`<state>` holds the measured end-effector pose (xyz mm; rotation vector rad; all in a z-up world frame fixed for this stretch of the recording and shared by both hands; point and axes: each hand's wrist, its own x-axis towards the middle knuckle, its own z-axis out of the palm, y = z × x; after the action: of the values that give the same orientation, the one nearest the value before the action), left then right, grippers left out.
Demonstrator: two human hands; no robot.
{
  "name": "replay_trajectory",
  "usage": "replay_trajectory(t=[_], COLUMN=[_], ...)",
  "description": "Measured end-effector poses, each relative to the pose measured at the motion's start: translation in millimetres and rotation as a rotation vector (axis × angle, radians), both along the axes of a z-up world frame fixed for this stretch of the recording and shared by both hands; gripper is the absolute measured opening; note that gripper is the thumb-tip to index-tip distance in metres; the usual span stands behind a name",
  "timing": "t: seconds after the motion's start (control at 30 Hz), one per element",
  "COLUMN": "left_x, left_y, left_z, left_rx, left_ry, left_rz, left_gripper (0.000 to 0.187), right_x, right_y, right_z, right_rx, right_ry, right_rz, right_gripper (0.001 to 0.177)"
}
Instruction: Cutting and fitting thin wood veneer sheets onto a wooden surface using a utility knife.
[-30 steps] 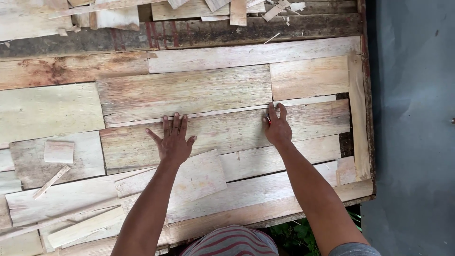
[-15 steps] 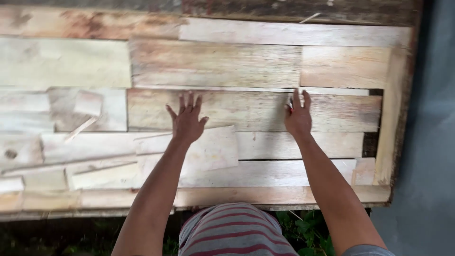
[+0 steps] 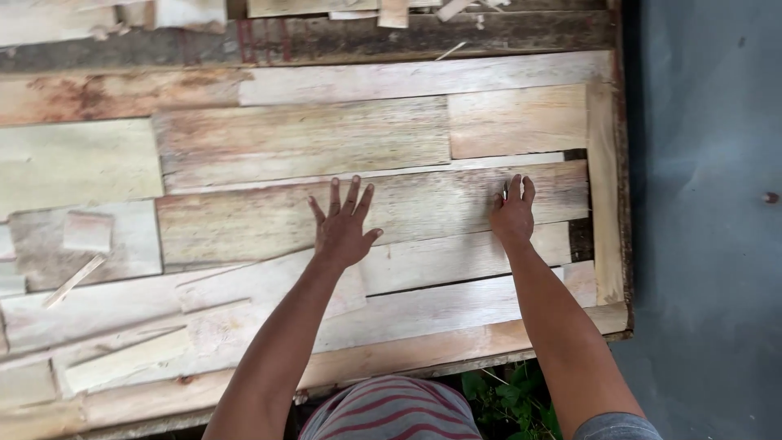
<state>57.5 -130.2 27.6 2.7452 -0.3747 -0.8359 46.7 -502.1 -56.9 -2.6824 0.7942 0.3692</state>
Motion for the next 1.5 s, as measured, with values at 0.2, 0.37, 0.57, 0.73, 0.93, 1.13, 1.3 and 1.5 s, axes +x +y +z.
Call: replay_trajectory(t=[0.2, 0.37, 0.57, 0.73, 0.93, 1.13, 1.3, 1.5], left_x=[38, 58, 60, 59, 58, 58, 58, 59], left_y=[-100, -142, -149, -150, -148, -148, -147, -147], left_z=[-2, -20, -45, -48, -50, -52, -54, -55], left_rx=[0.003, 0.043, 0.103, 0.112, 0.114, 0.109, 0.102, 0.109], left_ry=[0.046, 0.071, 0.105, 0.098, 0.098, 0.103, 0.094, 0.092], left_rz=[-0.168, -0.208, -0.193, -0.18, -0.177, -0.167, -0.17, -0.176], left_gripper=[0.088, 0.09, 0.092, 0.094, 0.095, 0.095, 0.096, 0.095], right_x=[15, 25, 27, 27, 26, 27, 27, 30], right_y=[-73, -102, -117, -119, -121, -122, -121, -124], right_z=[4, 14, -10, -21, -24, -28, -26, -24], right_rx=[-0.038, -0.046, -0.054, -0.094, -0.096, -0.121, -0.1, -0.048], right_ry=[-0.015, -0.052, -0.113, -0.138, -0.115, -0.095, -0.143, -0.149], right_rz=[0.011, 0.063, 0.097, 0.106, 0.132, 0.138, 0.15, 0.154], right_gripper=[0.064, 0.058, 0.059, 0.058, 0.06, 0.062, 0.061, 0.059])
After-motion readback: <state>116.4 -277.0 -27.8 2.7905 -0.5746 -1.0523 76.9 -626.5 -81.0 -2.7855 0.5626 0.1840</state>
